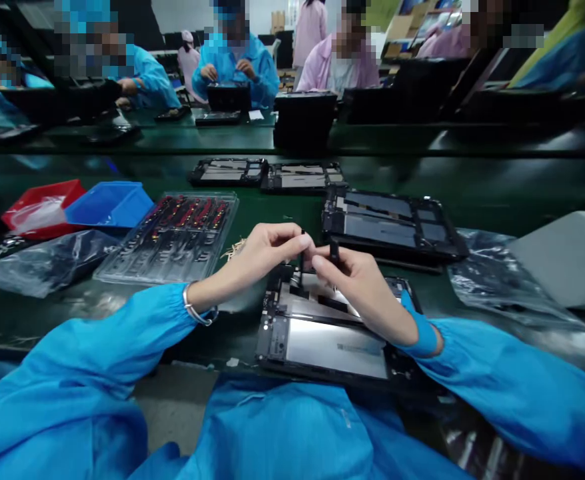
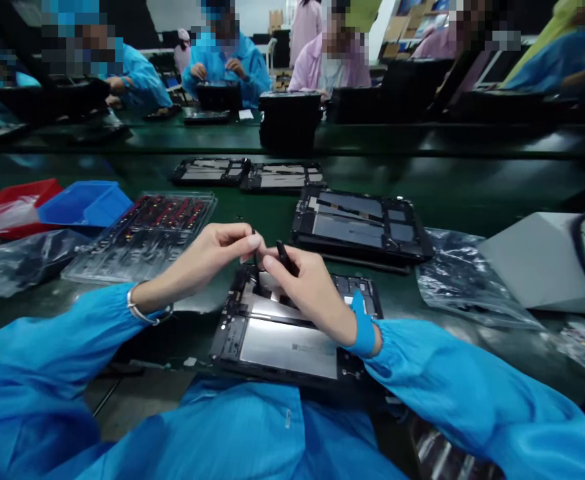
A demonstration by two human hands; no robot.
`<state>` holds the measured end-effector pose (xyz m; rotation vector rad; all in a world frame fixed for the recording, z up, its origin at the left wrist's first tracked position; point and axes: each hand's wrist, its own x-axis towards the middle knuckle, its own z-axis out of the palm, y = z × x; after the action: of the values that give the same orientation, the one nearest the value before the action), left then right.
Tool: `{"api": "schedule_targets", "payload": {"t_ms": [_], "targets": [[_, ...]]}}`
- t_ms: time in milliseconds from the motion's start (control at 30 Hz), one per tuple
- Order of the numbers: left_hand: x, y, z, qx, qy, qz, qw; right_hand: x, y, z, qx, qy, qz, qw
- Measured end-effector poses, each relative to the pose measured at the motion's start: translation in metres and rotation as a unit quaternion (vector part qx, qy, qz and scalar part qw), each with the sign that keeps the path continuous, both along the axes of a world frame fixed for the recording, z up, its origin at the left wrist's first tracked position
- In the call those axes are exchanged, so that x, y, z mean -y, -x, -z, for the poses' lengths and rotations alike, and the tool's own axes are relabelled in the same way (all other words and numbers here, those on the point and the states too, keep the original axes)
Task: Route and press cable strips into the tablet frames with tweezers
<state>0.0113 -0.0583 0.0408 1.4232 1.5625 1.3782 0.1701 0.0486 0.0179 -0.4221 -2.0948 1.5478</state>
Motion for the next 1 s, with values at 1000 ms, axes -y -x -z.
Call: {"api": "schedule_targets", "payload": {"t_ms": [1000], "targets": [[0.010, -0.014, -0.014, -0.685, -0.269, -0.106, 0.668, 0.003, -0.012, -0.020, -0.080, -0.170, 0.036, 0.982]]}}
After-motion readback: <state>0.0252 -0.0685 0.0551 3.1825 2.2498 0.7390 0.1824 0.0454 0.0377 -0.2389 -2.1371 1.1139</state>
